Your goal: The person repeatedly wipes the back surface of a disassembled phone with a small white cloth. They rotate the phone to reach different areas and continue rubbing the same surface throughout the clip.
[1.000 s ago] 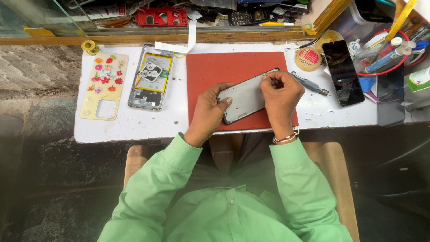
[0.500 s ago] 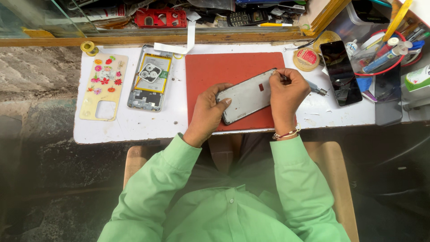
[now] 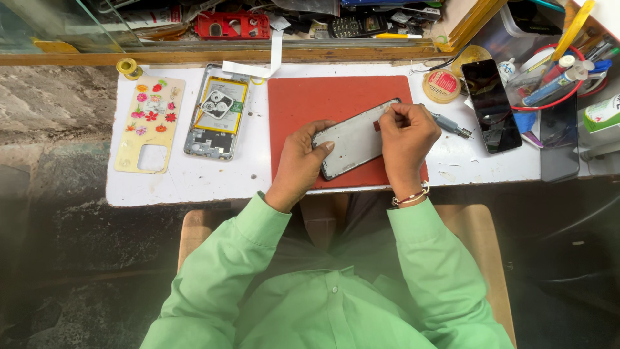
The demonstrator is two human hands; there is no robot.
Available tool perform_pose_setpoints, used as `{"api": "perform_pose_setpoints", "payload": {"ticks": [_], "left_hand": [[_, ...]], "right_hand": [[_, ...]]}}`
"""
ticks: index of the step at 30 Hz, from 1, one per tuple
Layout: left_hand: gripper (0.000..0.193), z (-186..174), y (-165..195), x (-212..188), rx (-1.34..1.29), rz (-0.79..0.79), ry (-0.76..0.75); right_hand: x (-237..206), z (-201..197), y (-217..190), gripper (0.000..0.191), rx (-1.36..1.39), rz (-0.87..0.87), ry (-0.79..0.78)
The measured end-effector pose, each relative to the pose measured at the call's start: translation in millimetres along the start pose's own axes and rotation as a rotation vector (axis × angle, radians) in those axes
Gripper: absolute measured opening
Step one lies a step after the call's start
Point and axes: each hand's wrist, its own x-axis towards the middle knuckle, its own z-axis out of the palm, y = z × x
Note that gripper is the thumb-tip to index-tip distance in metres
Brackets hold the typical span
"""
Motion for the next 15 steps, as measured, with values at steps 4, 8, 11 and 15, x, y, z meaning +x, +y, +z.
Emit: {"api": "perform_pose_setpoints", "payload": {"ticks": [4,8,11,15], "left_hand": [[0.037,0.2,-0.2,0.4,-0.011,0.001,0.002],[0.038,-0.4,-1.8,0.8,-0.011,0.007,-0.001],[0.037,-0.9,-2.8,1.3,-0.002,0.011,0.001],[0.037,-1.3,-3.5,1.4,-0.014,0.020,-0.010]], "right_hand": [[-2.9,-0.7,-5.2,0.007,0.041,0.005,-0.077],[-1.8,0.8,3.5,0.003,0.095,0.061,-0.047],[2.9,4.0,14.8,0.003,0.095,0.085,0.025],[8.5,6.0,23.4,0.004,0.066,0.096,0.080]]}}
